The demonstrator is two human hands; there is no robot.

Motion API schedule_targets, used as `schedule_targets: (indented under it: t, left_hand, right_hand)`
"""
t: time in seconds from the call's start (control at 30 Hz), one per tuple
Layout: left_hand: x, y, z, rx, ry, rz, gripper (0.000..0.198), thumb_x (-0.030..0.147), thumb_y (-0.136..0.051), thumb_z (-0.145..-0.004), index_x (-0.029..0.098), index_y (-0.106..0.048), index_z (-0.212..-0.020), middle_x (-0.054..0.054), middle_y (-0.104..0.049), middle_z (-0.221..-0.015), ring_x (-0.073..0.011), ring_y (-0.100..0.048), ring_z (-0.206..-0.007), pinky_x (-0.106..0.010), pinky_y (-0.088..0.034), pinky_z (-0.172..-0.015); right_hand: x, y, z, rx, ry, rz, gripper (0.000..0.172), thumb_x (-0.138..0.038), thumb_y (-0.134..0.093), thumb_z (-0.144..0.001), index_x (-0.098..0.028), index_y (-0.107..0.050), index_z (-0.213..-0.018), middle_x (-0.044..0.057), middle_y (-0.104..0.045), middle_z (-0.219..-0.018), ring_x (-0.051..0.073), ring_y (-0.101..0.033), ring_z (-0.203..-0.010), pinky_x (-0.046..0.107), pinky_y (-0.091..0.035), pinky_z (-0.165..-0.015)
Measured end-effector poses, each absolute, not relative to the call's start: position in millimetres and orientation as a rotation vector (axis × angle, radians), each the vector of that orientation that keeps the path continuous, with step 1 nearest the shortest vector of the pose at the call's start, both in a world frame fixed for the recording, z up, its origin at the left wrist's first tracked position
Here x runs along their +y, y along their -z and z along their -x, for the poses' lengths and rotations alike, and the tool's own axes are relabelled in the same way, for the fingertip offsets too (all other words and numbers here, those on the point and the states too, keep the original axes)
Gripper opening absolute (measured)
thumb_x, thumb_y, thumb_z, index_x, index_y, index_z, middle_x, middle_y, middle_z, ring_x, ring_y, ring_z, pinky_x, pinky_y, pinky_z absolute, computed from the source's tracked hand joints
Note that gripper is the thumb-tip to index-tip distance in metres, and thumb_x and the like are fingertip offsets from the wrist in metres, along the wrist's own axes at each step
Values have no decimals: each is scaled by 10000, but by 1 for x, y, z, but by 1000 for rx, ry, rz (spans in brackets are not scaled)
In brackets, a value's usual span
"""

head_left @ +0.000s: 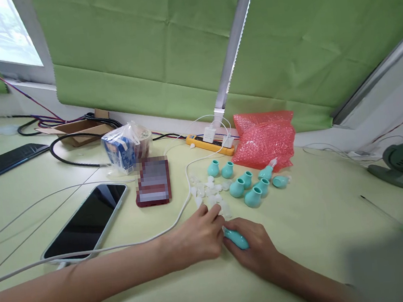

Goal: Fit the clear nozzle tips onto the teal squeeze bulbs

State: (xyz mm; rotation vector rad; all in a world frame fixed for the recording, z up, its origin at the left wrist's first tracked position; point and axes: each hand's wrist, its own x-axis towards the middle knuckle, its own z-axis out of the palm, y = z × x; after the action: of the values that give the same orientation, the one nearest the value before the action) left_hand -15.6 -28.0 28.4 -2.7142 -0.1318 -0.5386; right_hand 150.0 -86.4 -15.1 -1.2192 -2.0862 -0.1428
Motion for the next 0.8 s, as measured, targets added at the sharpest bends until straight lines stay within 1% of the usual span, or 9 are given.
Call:
schedule_targets:
  t: [0.07,0.17,0.23,0.43,0.5,0.6,0.73,0.8]
  left_hand:
    - [-35,-28,15,-68,528,2630,196,58,-434,-734,103,-566,-596,-82,-478,-626,-199,-407,-675,-299,-314,-505]
    - [-40,-26,14,-52,487,2597,189,55,-424,-735,99,-568,-621,-76,-467,-631,-186,-405,-665,-294,-302,-499]
    - [-37,-24,14,-40,518,2587,191,53,-417,-742,94,-561,-624,-70,-457,-623,-179,-407,-657,-287,-291,-490]
    - [-27,-25,17,-73,737,2597,195,78,-394,-786,93,-542,-660,-70,-469,-617,-180,-414,-654,-285,-301,-504]
    - [-25,-31,18,-146,777,2633,170,89,-415,-784,94,-543,-672,-72,-491,-632,-188,-422,-676,-278,-314,-509]
    - [-15,-36,18,-336,738,2780,167,94,-441,-773,102,-554,-649,-72,-532,-632,-193,-443,-698,-270,-356,-542]
    - [6,-25,18,-733,679,3107,184,90,-447,-767,121,-601,-670,-51,-577,-585,-177,-502,-675,-234,-381,-543]
    - [12,-19,18,-848,701,3172,198,77,-431,-764,128,-614,-707,-50,-603,-624,-160,-532,-643,-228,-389,-550]
  right_hand:
    - [-87,13,-149,-2118,109,1220,99,-154,-457,-755,-163,-519,-830,52,-614,-718,166,-575,-650,276,-458,-544]
    - [-88,12,-148,-2146,73,1207,115,-132,-433,-750,-172,-517,-818,51,-617,-738,168,-575,-673,282,-462,-565]
    - [-87,13,-148,-2119,56,1215,113,-138,-437,-747,-173,-517,-818,51,-619,-730,168,-580,-669,282,-469,-571]
    - [-81,14,-152,-1851,-19,1378,112,-260,-517,-735,-176,-518,-809,48,-632,-722,167,-601,-629,258,-488,-561]
    - [-81,13,-153,-1791,-84,1427,117,-277,-534,-727,-181,-520,-792,36,-630,-710,161,-596,-622,255,-488,-571]
    - [-83,10,-153,-1760,-133,1437,131,-273,-552,-708,-184,-528,-802,26,-626,-727,158,-591,-651,257,-486,-603]
    - [-85,7,-152,-1759,-145,1414,151,-260,-557,-689,-183,-522,-814,24,-612,-728,152,-582,-651,249,-480,-599]
    - [-85,6,-151,-1785,-145,1392,156,-254,-555,-679,-184,-515,-813,23,-605,-715,149,-576,-631,246,-476,-582]
